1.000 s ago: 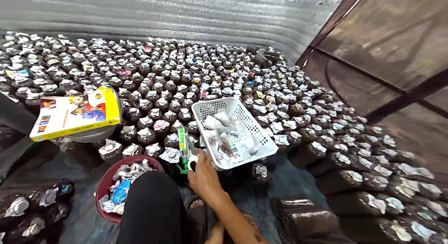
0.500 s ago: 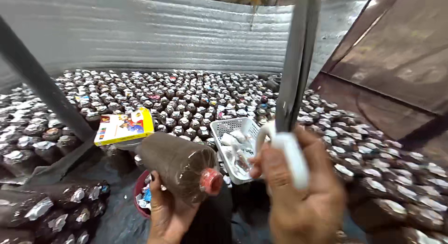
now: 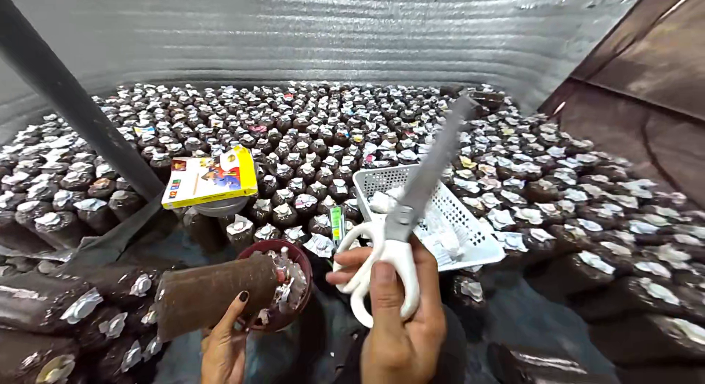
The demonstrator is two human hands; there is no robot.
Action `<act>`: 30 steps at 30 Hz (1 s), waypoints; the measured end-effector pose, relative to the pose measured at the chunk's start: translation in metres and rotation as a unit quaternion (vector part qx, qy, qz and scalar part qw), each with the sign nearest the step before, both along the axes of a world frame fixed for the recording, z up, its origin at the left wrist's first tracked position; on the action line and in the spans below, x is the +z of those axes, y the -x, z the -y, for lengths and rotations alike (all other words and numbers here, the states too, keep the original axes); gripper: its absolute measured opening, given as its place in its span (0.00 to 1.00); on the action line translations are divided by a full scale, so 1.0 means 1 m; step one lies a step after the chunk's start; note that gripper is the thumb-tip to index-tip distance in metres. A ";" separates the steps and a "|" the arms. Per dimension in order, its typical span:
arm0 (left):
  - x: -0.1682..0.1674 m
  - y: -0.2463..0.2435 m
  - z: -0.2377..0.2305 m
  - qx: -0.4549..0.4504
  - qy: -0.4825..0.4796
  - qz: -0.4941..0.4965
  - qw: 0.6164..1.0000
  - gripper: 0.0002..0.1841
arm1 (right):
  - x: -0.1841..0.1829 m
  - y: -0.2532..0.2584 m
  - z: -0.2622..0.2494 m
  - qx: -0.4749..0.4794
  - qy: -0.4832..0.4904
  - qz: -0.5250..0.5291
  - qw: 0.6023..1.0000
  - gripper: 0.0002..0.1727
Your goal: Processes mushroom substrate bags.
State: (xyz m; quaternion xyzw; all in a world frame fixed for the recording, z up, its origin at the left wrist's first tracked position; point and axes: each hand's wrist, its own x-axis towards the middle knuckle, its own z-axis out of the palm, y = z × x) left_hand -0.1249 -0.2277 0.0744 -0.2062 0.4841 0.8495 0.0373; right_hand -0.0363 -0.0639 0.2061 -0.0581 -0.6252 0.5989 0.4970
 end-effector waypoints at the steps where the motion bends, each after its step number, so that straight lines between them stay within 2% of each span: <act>1: 0.000 0.001 0.000 0.001 -0.001 0.000 1.000 0.18 | -0.019 0.007 0.008 -0.020 0.005 -0.004 1.000 0.19; 2: 0.000 0.003 0.000 0.001 -0.003 -0.001 1.000 0.17 | -0.047 0.010 0.018 -0.026 0.002 0.047 0.999 0.17; 3: 0.001 0.004 -0.001 0.003 -0.003 -0.003 1.000 0.16 | -0.079 0.008 0.030 -0.012 -0.008 0.168 0.986 0.18; 4: 0.002 0.004 -0.001 0.008 0.015 -0.006 1.000 0.16 | -0.099 0.004 0.039 0.051 -0.008 0.332 0.942 0.19; 5: 0.002 0.004 0.001 0.013 0.052 -0.011 0.999 0.19 | -0.106 0.005 0.041 0.143 0.009 0.460 0.877 0.21; 6: 0.001 0.006 0.005 0.020 0.094 -0.019 0.995 0.27 | -0.103 0.010 0.038 0.204 0.033 0.518 0.830 0.22; 7: -0.002 0.006 0.009 0.026 0.128 -0.023 0.991 0.33 | -0.095 0.011 0.032 0.222 0.049 0.520 0.823 0.22; 8: -0.004 0.004 0.012 0.030 0.142 -0.015 0.989 0.35 | -0.084 0.010 0.024 0.208 0.056 0.482 0.849 0.21; 11: -0.006 0.006 0.018 0.040 0.120 0.007 0.992 0.34 | -0.042 0.013 0.012 0.081 0.072 0.223 0.969 0.20; 13: -0.005 0.009 0.020 0.042 0.105 0.006 0.994 0.32 | -0.040 0.018 0.017 0.013 0.066 0.078 0.995 0.20; 14: -0.003 0.009 0.019 0.038 0.099 0.003 0.994 0.30 | -0.056 0.018 0.027 -0.002 0.060 0.076 0.995 0.21; 15: 0.000 0.009 0.018 0.032 0.093 -0.001 0.995 0.28 | -0.078 0.015 0.039 0.007 0.057 0.139 0.989 0.22; 16: 0.002 0.009 0.017 0.024 0.094 -0.006 0.995 0.26 | -0.096 0.010 0.049 0.059 0.069 0.259 0.962 0.24; 17: 0.003 0.009 0.017 0.020 0.103 -0.013 0.994 0.26 | -0.104 0.009 0.051 0.145 0.101 0.378 0.909 0.23; 18: 0.004 0.010 0.020 0.020 0.124 -0.022 0.992 0.31 | -0.105 0.012 0.049 0.208 0.126 0.434 0.868 0.23; 19: 0.003 0.009 0.022 0.028 0.143 -0.029 0.989 0.35 | -0.099 0.015 0.043 0.222 0.133 0.444 0.858 0.23; 21: 0.001 0.005 0.026 0.042 0.137 -0.021 0.989 0.36 | -0.073 0.015 0.027 0.168 0.132 0.365 0.906 0.22; 23: 0.001 0.006 0.028 0.039 0.109 -0.009 0.993 0.30 | -0.047 0.017 0.018 0.070 0.131 0.207 0.967 0.21; 25: 0.003 0.009 0.029 0.031 0.097 -0.005 0.995 0.27 | -0.047 0.019 0.027 0.007 0.108 0.088 0.990 0.23; 26: 0.006 0.009 0.028 0.028 0.095 -0.004 0.995 0.26 | -0.064 0.017 0.039 0.006 0.096 0.098 0.991 0.23; 27: 0.010 0.008 0.026 0.024 0.094 -0.003 0.995 0.25 | -0.085 0.011 0.054 0.034 0.089 0.177 0.980 0.24; 28: 0.014 0.007 0.023 0.023 0.099 -0.006 0.995 0.24 | -0.099 0.005 0.063 0.104 0.098 0.304 0.942 0.26; 29: 0.018 0.006 0.021 0.026 0.116 -0.016 0.993 0.25 | -0.104 0.004 0.063 0.192 0.119 0.407 0.885 0.26; 30: 0.019 0.008 0.024 0.032 0.146 -0.032 0.988 0.31 | -0.102 0.007 0.060 0.242 0.138 0.452 0.847 0.26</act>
